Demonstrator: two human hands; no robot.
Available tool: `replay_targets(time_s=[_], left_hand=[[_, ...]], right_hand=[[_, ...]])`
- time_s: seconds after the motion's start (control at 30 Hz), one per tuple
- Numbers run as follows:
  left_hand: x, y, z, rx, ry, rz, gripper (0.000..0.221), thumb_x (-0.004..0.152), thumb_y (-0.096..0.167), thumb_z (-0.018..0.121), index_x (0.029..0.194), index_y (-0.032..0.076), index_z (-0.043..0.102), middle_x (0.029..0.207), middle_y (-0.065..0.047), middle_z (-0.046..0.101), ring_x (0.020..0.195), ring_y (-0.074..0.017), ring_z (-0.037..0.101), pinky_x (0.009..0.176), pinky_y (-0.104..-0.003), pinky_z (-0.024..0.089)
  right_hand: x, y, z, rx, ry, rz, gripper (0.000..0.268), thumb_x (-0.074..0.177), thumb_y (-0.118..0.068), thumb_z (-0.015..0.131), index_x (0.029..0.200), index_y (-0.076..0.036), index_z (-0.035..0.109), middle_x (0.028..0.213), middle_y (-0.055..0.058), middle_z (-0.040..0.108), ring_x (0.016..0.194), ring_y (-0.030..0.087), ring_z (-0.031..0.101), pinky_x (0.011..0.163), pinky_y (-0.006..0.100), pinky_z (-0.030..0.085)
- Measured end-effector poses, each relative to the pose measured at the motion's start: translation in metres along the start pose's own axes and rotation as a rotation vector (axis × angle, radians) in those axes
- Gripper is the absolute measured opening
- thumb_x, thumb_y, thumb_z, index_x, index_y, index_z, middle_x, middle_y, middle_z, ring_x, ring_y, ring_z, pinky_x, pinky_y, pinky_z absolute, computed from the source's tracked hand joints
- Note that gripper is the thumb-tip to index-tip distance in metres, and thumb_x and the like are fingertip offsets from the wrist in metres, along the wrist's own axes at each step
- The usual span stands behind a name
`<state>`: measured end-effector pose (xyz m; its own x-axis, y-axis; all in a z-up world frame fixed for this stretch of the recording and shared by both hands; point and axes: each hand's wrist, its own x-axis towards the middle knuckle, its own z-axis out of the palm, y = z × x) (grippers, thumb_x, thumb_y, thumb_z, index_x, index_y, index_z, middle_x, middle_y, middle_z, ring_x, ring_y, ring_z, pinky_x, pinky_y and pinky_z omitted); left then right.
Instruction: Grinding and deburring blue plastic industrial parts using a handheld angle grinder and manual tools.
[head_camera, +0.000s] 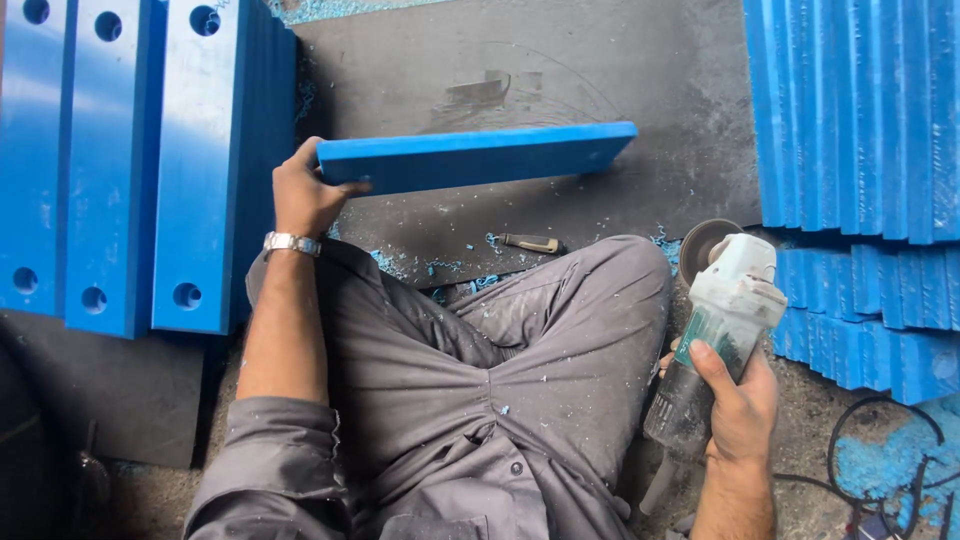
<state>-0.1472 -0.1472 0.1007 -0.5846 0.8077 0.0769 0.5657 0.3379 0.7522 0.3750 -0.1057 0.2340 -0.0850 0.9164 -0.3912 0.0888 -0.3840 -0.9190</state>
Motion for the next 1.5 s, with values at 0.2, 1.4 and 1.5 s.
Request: replay_targets(time_s=[0.2, 1.4, 1.5], left_hand=[[0.014, -0.002, 0.034, 0.192, -0.068, -0.044, 0.045, 0.063, 0.025, 0.100, 0.099, 0.012, 0.076, 0.089, -0.017, 0.076, 0.083, -0.0338, 0.075, 0.074, -0.043, 0.058], [0.004, -0.032, 0.149, -0.022, -0.259, -0.041, 0.044, 0.079, 0.008, 0.079, 0.119, 0.021, 0.069, 0.100, -0.015, 0.076, 0.095, -0.0367, 0.072, 0.083, -0.045, 0.056], [0.005, -0.032, 0.148, -0.032, -0.257, -0.051, 0.047, 0.078, 0.003, 0.075, 0.121, 0.022, 0.068, 0.101, -0.015, 0.076, 0.095, -0.0363, 0.072, 0.083, -0.044, 0.056]], right_hand=[[0.044, 0.006, 0.027, -0.030, -0.033, 0.000, 0.051, 0.090, -0.021, 0.077, 0.128, 0.004, 0.054, 0.095, 0.011, 0.068, 0.075, 0.021, 0.070, 0.066, 0.034, 0.059], [0.142, 0.052, 0.159, -0.724, -0.179, -0.136, 0.065, 0.081, -0.038, 0.085, 0.125, 0.003, 0.059, 0.112, 0.015, 0.070, 0.101, 0.023, 0.068, 0.088, 0.037, 0.055], [0.134, 0.059, 0.195, -0.735, -0.290, -0.231, 0.073, 0.079, -0.043, 0.085, 0.129, 0.003, 0.057, 0.114, 0.016, 0.072, 0.105, 0.024, 0.070, 0.092, 0.037, 0.054]])
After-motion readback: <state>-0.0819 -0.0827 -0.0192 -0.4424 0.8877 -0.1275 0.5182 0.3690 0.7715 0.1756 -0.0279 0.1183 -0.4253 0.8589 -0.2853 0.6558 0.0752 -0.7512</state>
